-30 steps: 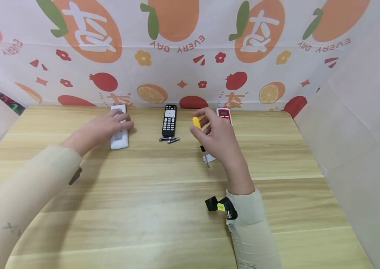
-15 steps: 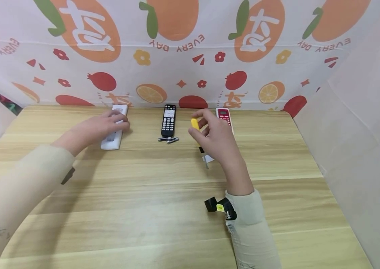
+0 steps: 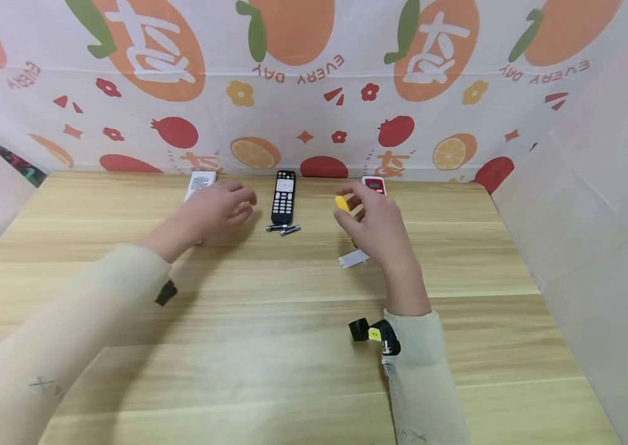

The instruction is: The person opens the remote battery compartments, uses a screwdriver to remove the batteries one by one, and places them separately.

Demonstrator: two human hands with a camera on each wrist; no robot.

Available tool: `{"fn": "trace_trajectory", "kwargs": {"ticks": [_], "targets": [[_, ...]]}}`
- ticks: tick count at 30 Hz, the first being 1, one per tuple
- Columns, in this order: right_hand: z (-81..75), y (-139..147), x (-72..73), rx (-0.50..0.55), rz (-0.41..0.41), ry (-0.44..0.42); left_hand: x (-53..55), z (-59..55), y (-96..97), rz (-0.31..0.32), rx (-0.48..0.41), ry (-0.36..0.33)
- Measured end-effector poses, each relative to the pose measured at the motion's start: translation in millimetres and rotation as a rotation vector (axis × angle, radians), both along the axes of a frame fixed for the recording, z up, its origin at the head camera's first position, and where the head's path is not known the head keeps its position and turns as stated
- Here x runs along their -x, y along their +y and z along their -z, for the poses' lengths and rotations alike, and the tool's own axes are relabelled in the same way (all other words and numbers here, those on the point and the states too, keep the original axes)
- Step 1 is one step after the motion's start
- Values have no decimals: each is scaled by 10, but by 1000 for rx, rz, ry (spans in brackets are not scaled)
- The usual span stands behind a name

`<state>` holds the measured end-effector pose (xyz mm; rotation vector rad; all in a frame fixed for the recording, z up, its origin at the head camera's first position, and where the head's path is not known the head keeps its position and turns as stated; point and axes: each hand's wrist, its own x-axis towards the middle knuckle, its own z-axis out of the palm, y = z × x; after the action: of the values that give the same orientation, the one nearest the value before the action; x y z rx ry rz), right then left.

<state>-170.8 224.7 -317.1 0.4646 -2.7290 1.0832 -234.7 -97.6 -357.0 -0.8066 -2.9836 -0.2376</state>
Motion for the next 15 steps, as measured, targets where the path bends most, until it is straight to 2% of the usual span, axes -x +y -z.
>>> {"fn": "trace_trajectory", "kwargs": {"ticks": [3, 6, 12, 15], "targets": [[80, 107, 75, -32, 40, -57, 45, 68, 251, -47, -92, -41], [163, 211, 140, -59, 89, -132, 101, 133, 474, -106, -145, -92], [254, 368, 197, -93, 207, -241, 191, 175, 763, -209, -116, -184], [273, 439, 208, -108, 261, -286, 199, 168, 839, -234, -96, -215]]}}
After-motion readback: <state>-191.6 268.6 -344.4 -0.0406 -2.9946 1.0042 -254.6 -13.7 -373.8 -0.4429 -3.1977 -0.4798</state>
